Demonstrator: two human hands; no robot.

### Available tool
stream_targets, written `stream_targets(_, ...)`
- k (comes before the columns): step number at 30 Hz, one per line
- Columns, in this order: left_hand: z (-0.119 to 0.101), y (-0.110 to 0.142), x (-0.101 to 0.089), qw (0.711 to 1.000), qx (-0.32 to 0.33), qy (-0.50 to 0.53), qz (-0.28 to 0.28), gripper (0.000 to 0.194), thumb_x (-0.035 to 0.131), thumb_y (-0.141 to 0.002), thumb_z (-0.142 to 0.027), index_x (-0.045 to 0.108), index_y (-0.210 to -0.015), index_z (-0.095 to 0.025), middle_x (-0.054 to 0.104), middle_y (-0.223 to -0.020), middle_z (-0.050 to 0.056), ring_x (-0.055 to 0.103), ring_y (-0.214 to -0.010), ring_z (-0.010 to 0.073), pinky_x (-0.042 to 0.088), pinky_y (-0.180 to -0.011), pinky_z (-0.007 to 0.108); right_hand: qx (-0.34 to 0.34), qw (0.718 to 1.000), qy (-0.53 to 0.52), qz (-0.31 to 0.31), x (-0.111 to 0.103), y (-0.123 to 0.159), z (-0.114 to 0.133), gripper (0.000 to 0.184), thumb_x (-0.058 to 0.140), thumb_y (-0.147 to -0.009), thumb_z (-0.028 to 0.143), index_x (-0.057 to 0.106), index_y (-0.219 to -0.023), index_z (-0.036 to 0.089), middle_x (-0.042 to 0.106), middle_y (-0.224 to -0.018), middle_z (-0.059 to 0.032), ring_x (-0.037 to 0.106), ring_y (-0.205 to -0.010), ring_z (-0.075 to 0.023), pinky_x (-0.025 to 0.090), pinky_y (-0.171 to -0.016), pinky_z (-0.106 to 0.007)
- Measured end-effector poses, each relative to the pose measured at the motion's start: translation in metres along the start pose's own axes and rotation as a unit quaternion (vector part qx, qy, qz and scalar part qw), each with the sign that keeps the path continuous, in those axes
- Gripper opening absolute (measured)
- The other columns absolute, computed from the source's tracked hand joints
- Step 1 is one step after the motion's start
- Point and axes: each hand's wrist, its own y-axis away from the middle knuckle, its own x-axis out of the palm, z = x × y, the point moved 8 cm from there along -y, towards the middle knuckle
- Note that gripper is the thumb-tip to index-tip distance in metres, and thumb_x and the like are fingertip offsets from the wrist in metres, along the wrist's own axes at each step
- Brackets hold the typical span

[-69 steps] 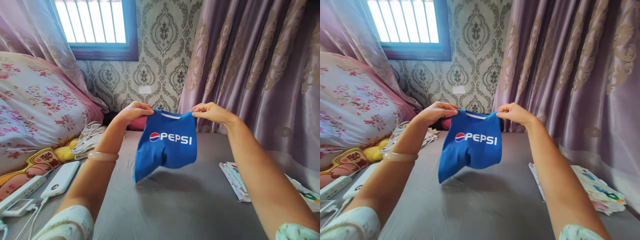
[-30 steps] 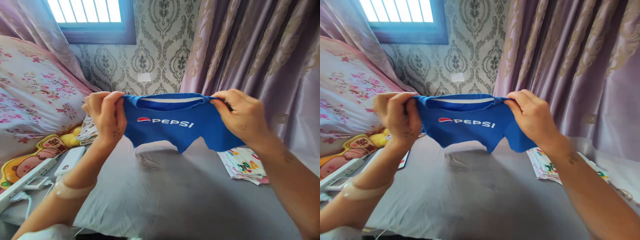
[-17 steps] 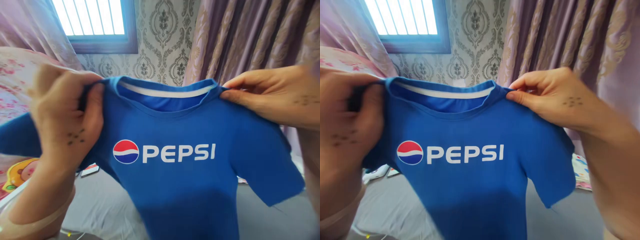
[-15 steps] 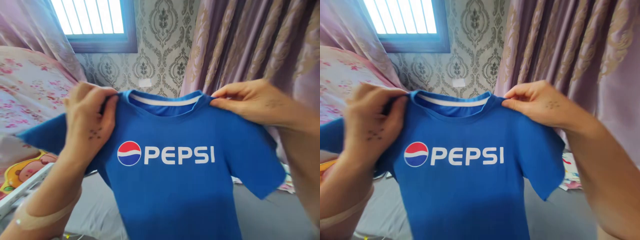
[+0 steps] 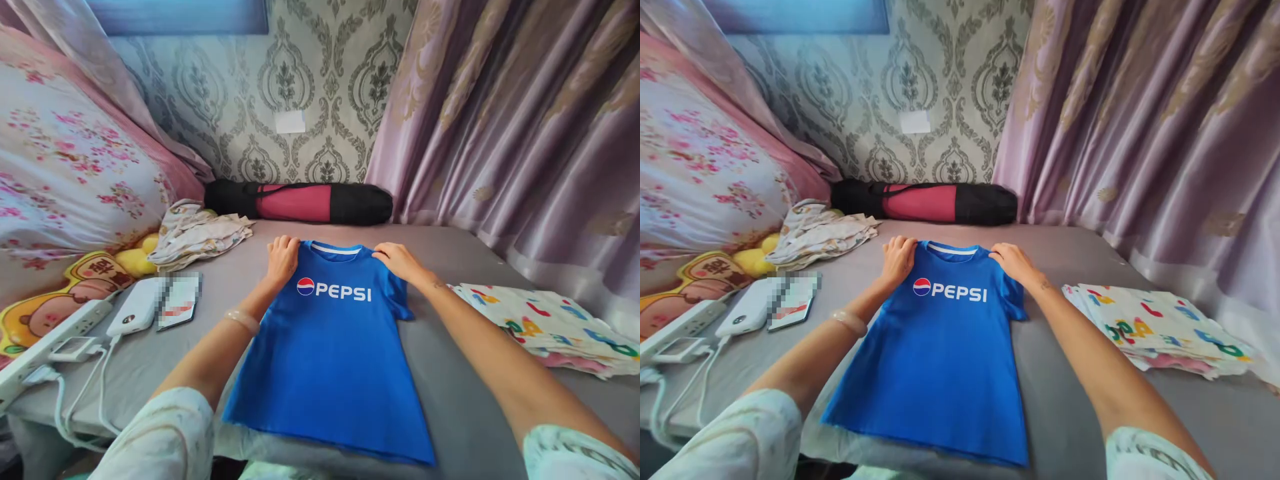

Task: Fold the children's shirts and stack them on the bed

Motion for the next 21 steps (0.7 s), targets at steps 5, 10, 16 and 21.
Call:
stream_targets(5, 0.008, -0.007, 0.035, 0.999, 0.015, -0.027, 0.022, 0.031, 0.032, -0.1, -0.029, 0.06, -0.112, -0.022, 0.062, -0.106, 0.011, 0.05, -0.1, 0.0267, 0.032, -0.082, 0.039, 0.035, 0.995, 0.088, 0.022, 0.025, -0.007, -0.011, 0.028, 0.042, -0.098, 0.036, 0.066, -0.108, 0.024, 0.067, -0.112, -0.0062, 0.063, -0.099, -0.0239, 0.043, -0.074, -0.029)
stream_targets(10, 0.014, -0.022, 0.057, 0.998, 0.021, -0.04, 0.043, 0.032, 0.031, -0.1, -0.029, 0.06, -0.111, -0.021, 0.06, -0.105, 0.012, 0.049, -0.101, 0.0276, 0.032, -0.082, 0.04, 0.048, 0.989, 0.124, 0.058, 0.036, -0.025, -0.019, 0.029, 0.04, -0.1, 0.038, 0.063, -0.113, 0.026, 0.065, -0.117, -0.0048, 0.062, -0.101, -0.0233, 0.043, -0.075, -0.03)
stream_targets(16, 0.021, -0.041, 0.086, 0.996, 0.021, -0.058, 0.071, 0.033, 0.029, -0.1, -0.028, 0.061, -0.109, -0.02, 0.06, -0.105, 0.012, 0.049, -0.101, 0.0279, 0.032, -0.083, 0.039, 0.05, 0.984, 0.148, 0.089, 0.058, -0.051, -0.037, 0.029, 0.039, -0.1, 0.039, 0.061, -0.116, 0.027, 0.063, -0.119, -0.0046, 0.062, -0.101, -0.0226, 0.043, -0.079, -0.031)
stream_targets(21, 0.03, -0.057, 0.11, 0.993, 0.016, -0.059, 0.098, 0.034, 0.029, -0.099, -0.027, 0.061, -0.109, -0.02, 0.059, -0.106, 0.013, 0.049, -0.103, 0.0282, 0.033, -0.085, 0.04, 0.046, 0.982, 0.151, 0.107, 0.073, -0.073, -0.049, 0.03, 0.038, -0.1, 0.038, 0.062, -0.114, 0.026, 0.064, -0.116, -0.0059, 0.061, -0.103, -0.0226, 0.043, -0.08, -0.031)
